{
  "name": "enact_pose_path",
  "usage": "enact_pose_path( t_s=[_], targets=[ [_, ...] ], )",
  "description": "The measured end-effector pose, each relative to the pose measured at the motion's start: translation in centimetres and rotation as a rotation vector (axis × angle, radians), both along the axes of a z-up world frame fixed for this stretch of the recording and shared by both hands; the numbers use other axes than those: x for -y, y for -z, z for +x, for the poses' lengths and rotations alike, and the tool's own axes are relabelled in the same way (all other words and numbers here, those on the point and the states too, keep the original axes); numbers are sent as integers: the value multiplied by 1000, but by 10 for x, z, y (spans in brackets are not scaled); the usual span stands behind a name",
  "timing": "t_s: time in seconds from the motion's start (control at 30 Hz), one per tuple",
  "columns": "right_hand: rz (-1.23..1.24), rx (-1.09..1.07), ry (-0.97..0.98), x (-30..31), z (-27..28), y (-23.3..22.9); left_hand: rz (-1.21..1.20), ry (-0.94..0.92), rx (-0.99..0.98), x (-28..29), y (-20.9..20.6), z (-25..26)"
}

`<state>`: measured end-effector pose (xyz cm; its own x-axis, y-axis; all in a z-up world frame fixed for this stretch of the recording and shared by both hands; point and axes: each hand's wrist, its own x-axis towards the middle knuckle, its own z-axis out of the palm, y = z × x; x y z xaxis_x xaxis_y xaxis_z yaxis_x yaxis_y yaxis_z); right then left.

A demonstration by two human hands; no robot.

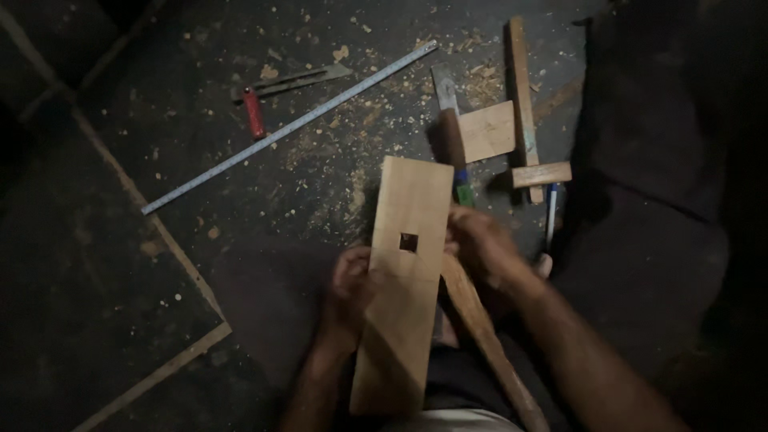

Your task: The person holds and smooths a piece of wood using a handheld tool while sitting on a workshop floor.

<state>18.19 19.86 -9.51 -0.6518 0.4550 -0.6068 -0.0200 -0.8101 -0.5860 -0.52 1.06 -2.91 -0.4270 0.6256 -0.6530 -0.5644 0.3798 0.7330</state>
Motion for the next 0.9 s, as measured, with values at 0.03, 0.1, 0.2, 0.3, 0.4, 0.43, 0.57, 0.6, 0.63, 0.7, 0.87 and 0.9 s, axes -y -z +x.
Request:
enact_pose_path(
  t_s=[0.03, 0.1, 0.2, 0.3, 0.4, 0.43, 0.57, 0.6, 0.63, 0.7, 0.87, 0.9],
  targets=[
    [-217, -69, -15, 5, 0, -2, -17, -75, 42, -2, 0, 1],
    [-446, -682, -44, 9, -3, 2, -22, 24, -63, -8, -9, 1],
    [-314, -514, -173, 19, -5, 9, 46, 85, -68, -24, -21, 6],
    [-159, -159, -204, 24, -7, 17, 105, 88, -53, -31, -29, 10],
    [-100, -135, -154, 23, -6, 22, 126, 61, -25, -29, -26, 13],
    [-77, -152, -137, 21, -5, 23, 131, 45, -9, -26, -22, 13],
    [559, -55, -373, 2, 6, 14, 211, 23, 79, -22, -10, 12],
    [758, -47, -369, -1, 8, 10, 218, -15, 101, -23, -12, 13],
    [956, -39, -362, -3, 10, 5, 224, -53, 123, -24, -15, 13],
    [933, 143, -275, -1, 13, -6, 191, -64, 94, -27, -27, 13],
    [198, -55, -190, 3, 12, -38, 156, -64, -62, -36, -53, 12],
    [234, -103, -200, 7, 13, -48, 161, -66, -89, -39, -53, 12]
  ],
)
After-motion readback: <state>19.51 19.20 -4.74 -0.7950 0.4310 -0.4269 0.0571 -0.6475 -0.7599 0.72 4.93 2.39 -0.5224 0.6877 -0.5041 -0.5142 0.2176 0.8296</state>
